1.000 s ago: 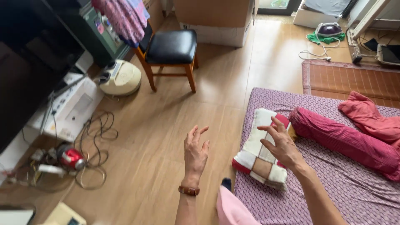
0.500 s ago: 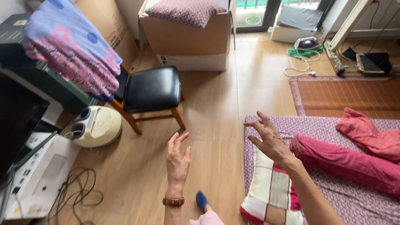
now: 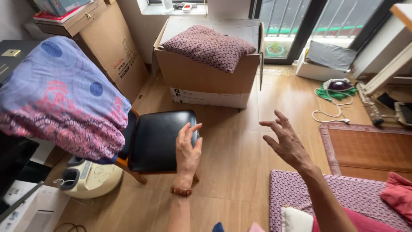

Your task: Folding a blanket on a bed and moving various pillows and bolsters to organize a bedroom.

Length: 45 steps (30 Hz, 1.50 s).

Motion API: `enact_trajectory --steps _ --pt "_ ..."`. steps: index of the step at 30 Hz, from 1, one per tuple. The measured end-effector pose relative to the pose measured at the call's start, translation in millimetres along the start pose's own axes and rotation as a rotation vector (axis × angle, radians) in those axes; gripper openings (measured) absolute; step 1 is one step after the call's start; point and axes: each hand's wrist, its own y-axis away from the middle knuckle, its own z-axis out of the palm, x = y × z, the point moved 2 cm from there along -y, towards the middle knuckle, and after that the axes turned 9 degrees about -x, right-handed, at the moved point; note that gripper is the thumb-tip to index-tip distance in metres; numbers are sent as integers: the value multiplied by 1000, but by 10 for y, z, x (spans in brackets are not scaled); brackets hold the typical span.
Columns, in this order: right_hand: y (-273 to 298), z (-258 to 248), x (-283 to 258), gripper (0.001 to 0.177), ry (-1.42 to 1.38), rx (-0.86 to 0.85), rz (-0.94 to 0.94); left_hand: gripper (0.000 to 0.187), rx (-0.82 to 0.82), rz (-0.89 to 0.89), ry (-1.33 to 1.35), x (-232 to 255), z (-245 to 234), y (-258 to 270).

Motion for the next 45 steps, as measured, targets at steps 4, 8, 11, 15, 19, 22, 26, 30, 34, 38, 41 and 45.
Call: enact_trajectory --steps 4,8,11,15,19,22,26,30,34,38,41,45 --pt "-810 20 400 44 -2 8 -18 41 -38 21 9 -74 295 -933" --pt "-1644 44 939 45 6 9 52 41 -131 12 43 -281 679 -1868" --pt "-2337 -31 1337 43 -1 41 55 40 -168 10 53 -392 1023 -2645" --pt "-3244 -345 1830 41 -2 107 35 40 -192 32 56 -398 1461 -3743" --pt "-4093 -395 2227 40 -35 37 136 39 -173 31 45 -432 1710 -4641" --pt "-4693 -288 2442 38 7 109 126 39 -180 23 38 -675 1917 -5189" --pt "-5463 27 2766 42 -56 29 256 39 -183 40 10 -1215 2181 -5971" --pt "-6233 321 3024 58 -126 -48 509 36 -159 36 37 -1891 2357 -6959" --pt "-6906 988 3761 68 -100 70 545 35 -194 33 33 -2724 2560 -8009" --pt "-7566 1358 3910 77 -124 50 836 35 -300 -137 -64 -3468 2715 -8922" --pt "-7872 1660 3961 78 -134 6 1081 38 -403 -247 -249 -4122 2848 -9402" --pt "-8052 1887 3856 72 -25 37 1184 55 -499 -309 -522 -4598 2889 -9777"
